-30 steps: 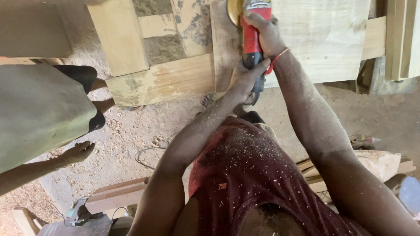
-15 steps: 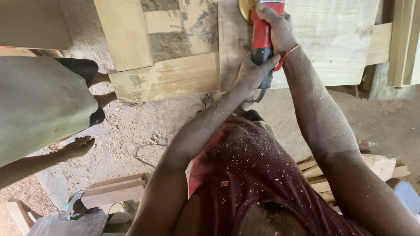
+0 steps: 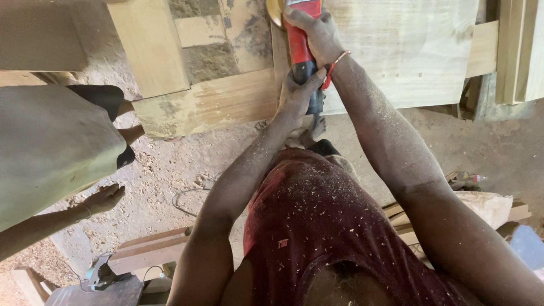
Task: The person sands wood pieces using a power sander, holding the sander with both hands while another person helps position the wood on a workbench.
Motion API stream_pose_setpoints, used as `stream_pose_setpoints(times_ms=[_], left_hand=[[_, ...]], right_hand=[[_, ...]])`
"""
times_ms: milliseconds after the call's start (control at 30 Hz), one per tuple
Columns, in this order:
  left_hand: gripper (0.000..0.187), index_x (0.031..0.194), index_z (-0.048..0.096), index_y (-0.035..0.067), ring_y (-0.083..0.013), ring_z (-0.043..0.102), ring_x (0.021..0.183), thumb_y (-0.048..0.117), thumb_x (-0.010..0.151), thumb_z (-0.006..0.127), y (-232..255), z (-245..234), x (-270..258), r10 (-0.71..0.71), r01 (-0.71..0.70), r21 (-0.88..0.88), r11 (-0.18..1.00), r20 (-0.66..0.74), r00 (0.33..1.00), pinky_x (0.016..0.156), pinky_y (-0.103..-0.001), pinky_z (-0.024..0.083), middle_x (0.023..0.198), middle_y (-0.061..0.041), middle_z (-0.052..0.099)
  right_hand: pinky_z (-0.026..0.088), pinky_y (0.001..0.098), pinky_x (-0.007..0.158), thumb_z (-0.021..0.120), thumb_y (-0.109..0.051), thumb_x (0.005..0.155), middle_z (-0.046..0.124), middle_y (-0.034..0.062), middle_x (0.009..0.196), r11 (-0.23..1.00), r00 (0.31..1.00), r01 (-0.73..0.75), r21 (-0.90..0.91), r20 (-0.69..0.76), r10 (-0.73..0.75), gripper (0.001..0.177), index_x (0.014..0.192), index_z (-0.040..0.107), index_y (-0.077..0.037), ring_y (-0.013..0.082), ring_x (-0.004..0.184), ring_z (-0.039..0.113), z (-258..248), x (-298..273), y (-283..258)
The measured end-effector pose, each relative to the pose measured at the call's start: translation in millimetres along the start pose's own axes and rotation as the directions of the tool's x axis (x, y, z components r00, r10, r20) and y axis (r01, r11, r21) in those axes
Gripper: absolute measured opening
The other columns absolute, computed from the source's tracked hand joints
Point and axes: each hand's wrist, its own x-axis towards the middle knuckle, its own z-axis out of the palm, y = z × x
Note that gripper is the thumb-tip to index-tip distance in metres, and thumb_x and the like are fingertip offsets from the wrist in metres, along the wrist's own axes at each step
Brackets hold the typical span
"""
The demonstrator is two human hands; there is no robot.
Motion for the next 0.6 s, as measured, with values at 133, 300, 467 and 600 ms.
stream_pose_setpoints(times_ms=[133, 300, 467, 600], left_hand=[[0.043, 0.109, 0.060, 0.008, -0.0113, 0.066, 0.067, 0.035, 0.086, 0.084, -7, 18, 1, -0.009, 0.010, -0.027, 1.000, 0.027, 1.000, 0.059, -0.029, 0.059, 0.084, -0.004, 0.068], [0.044, 0.111, 0.060, 0.009, -0.0089, 0.070, 0.072, 0.037, 0.085, 0.082, -18, 51, 12, -0.062, 0.050, 0.183, 0.982, 0.060, 0.996, 0.065, -0.026, 0.063, 0.088, -0.002, 0.071], [0.045, 0.110, 0.059, 0.006, -0.0109, 0.068, 0.066, 0.038, 0.086, 0.080, -27, 71, 12, -0.088, 0.052, 0.264, 0.963, 0.128, 0.988, 0.059, -0.028, 0.061, 0.082, -0.004, 0.069], [0.048, 0.110, 0.058, 0.008, -0.0105, 0.067, 0.063, 0.041, 0.084, 0.081, -29, 84, 18, -0.154, 0.106, 0.337, 0.935, 0.119, 0.981, 0.056, -0.029, 0.062, 0.079, -0.002, 0.067]], right_hand=[[0.060, 0.0340, 0.058, 0.077, -0.031, 0.092, 0.068, 0.0080, 0.083, 0.994, 0.990, -0.113, 0.005, -0.082, 0.113, 0.033, 0.104, 0.070, -0.001, 0.0186, 0.065, 0.068, -19, -13, -8], [0.059, 0.0328, 0.064, 0.075, -0.028, 0.094, 0.069, 0.0079, 0.091, 0.997, 0.990, -0.048, 0.052, -0.128, 0.055, 0.032, 0.112, 0.069, -0.002, 0.0174, 0.072, 0.068, -66, -24, -13], [0.059, 0.0326, 0.067, 0.077, -0.030, 0.094, 0.070, 0.0080, 0.094, 0.995, 0.966, -0.090, 0.041, -0.239, 0.097, 0.036, 0.113, 0.070, -0.001, 0.0167, 0.076, 0.069, -99, -39, -10], [0.062, 0.0353, 0.071, 0.076, -0.030, 0.095, 0.072, 0.0094, 0.097, 0.999, 0.973, 0.000, 0.048, -0.231, 0.011, 0.036, 0.115, 0.070, -0.001, 0.0188, 0.079, 0.071, -116, -48, -11]])
